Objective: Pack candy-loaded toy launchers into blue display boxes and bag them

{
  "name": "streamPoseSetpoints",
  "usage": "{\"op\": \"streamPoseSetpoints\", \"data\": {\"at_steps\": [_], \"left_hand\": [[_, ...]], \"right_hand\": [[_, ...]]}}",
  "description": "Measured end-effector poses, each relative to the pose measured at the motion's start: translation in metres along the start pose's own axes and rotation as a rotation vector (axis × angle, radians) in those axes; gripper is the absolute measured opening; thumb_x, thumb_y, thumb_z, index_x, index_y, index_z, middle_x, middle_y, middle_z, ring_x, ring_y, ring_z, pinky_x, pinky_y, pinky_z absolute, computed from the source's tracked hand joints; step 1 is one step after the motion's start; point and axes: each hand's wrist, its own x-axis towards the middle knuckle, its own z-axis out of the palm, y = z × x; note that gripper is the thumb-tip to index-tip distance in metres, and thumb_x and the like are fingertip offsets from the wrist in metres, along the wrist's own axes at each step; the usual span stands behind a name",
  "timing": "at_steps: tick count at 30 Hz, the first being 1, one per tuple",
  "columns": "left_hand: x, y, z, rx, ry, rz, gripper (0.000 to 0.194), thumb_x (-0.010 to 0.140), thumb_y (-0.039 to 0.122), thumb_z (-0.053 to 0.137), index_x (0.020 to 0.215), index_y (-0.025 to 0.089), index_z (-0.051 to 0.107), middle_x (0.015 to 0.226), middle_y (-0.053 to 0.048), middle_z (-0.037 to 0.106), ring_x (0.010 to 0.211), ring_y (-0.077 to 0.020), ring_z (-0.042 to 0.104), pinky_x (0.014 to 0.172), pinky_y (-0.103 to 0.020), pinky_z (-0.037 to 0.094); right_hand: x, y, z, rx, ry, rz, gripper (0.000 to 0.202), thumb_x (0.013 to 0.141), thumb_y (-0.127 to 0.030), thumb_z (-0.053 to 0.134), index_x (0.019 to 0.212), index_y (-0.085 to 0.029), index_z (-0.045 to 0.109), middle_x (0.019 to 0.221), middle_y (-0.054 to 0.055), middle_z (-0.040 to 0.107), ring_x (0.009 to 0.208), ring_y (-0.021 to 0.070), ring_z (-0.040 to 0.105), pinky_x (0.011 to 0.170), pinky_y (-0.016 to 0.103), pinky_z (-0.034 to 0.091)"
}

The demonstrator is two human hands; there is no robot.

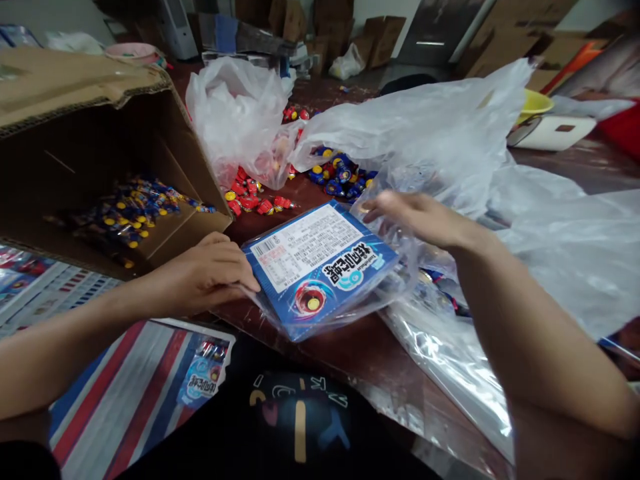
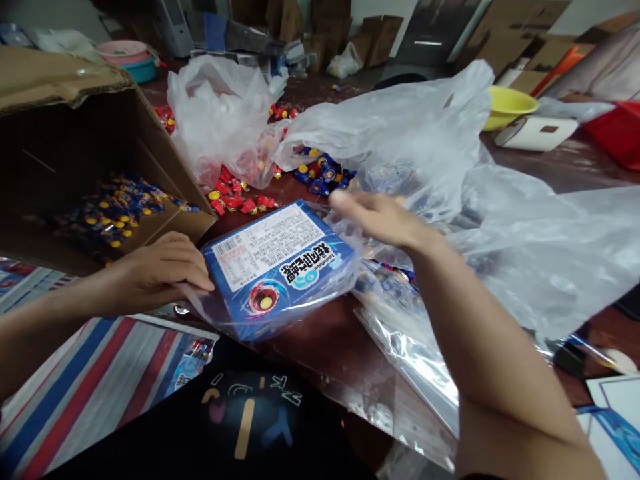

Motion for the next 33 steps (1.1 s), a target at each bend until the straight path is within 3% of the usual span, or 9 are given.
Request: {"op": "streamPoseSetpoints", "data": {"at_steps": [2, 5, 9, 15, 19, 22, 25, 27, 33], "left_hand": [[0.004, 0.0, -0.011, -0.04, 0.041, 0.057, 0.01, 0.107, 0.025, 0.074, 0.11, 0.03, 0.081, 0.1, 0.003, 0.084, 0.089, -0.0157, 0.076, 0.091, -0.034, 0.047], [0.005, 0.003, -0.034, -0.033, 0.235, 0.095, 0.014, 0.101, 0.017, 0.077, 0.109, 0.027, 0.083, 0.096, 0.001, 0.084, 0.082, -0.0155, 0.078, 0.079, -0.033, 0.053], [-0.002, 0.013, -0.05, 0.029, 0.43, 0.089, 0.015, 0.101, 0.017, 0.077, 0.11, 0.029, 0.081, 0.106, -0.002, 0.084, 0.098, -0.0187, 0.08, 0.083, -0.035, 0.061], [0.003, 0.021, -0.019, -0.148, 0.475, -0.036, 0.012, 0.109, 0.025, 0.069, 0.102, 0.019, 0.077, 0.095, -0.005, 0.084, 0.086, -0.0151, 0.08, 0.078, -0.027, 0.058], [0.01, 0.017, -0.012, -0.121, 0.547, -0.074, 0.025, 0.112, 0.029, 0.067, 0.093, 0.018, 0.078, 0.086, -0.002, 0.083, 0.082, -0.0119, 0.078, 0.08, -0.025, 0.052], [0.012, 0.014, -0.013, -0.083, 0.582, -0.092, 0.037, 0.114, 0.038, 0.064, 0.086, 0.018, 0.078, 0.081, -0.001, 0.082, 0.079, -0.0115, 0.077, 0.08, -0.027, 0.05], [0.013, 0.013, -0.013, -0.072, 0.591, -0.122, 0.047, 0.114, 0.048, 0.063, 0.079, 0.019, 0.077, 0.076, -0.001, 0.08, 0.066, -0.0102, 0.07, 0.075, -0.028, 0.048], [0.013, 0.012, -0.014, -0.061, 0.595, -0.138, 0.05, 0.112, 0.051, 0.065, 0.076, 0.019, 0.076, 0.071, 0.0, 0.077, 0.061, -0.0093, 0.065, 0.075, -0.029, 0.048], [0.012, 0.01, -0.025, 0.041, 0.563, -0.174, 0.047, 0.11, 0.052, 0.069, 0.074, 0.022, 0.079, 0.067, 0.003, 0.075, 0.061, -0.0117, 0.062, 0.077, -0.033, 0.05]], "right_hand": [[0.007, -0.026, -0.001, -0.253, -0.025, -0.011, 0.049, 0.097, -0.065, 0.072, 0.095, -0.017, 0.08, 0.087, 0.006, 0.078, 0.074, 0.0146, 0.063, 0.072, 0.03, 0.045], [0.006, -0.056, -0.011, -0.307, 0.256, -0.017, 0.025, 0.1, -0.037, 0.071, 0.096, -0.013, 0.078, 0.075, 0.002, 0.068, 0.066, 0.0099, 0.05, 0.069, 0.03, 0.037], [0.0, -0.071, -0.034, -0.262, 0.527, 0.027, 0.031, 0.102, -0.044, 0.07, 0.099, -0.013, 0.077, 0.066, -0.001, 0.06, 0.057, 0.0079, 0.045, 0.061, 0.03, 0.033], [0.024, -0.094, -0.029, -0.664, 0.355, 0.168, 0.029, 0.105, -0.034, 0.067, 0.117, -0.013, 0.084, 0.096, 0.014, 0.08, 0.071, 0.0157, 0.058, 0.072, 0.036, 0.037], [0.026, -0.145, -0.003, -0.656, 0.479, -0.185, 0.036, 0.104, -0.037, 0.069, 0.134, -0.022, 0.082, 0.119, 0.013, 0.082, 0.092, 0.0197, 0.069, 0.082, 0.036, 0.043], [0.022, -0.187, 0.022, -0.346, 0.172, -0.448, 0.022, 0.098, -0.04, 0.077, 0.11, -0.025, 0.089, 0.097, 0.002, 0.083, 0.082, 0.0136, 0.071, 0.078, 0.028, 0.05], [0.031, -0.209, 0.043, -0.07, -0.341, -0.381, 0.036, 0.088, -0.056, 0.085, 0.08, -0.02, 0.083, 0.068, -0.002, 0.071, 0.053, 0.0069, 0.058, 0.051, 0.02, 0.043], [0.042, -0.209, 0.055, 0.043, -0.482, -0.329, 0.042, 0.079, -0.06, 0.092, 0.077, -0.02, 0.079, 0.061, -0.004, 0.063, 0.047, 0.0046, 0.052, 0.042, 0.017, 0.035], [0.047, -0.158, 0.089, 0.342, 0.227, -0.224, 0.04, 0.092, -0.064, 0.082, 0.105, -0.027, 0.08, 0.081, 0.0, 0.069, 0.074, 0.0123, 0.072, 0.056, 0.019, 0.054]]}}
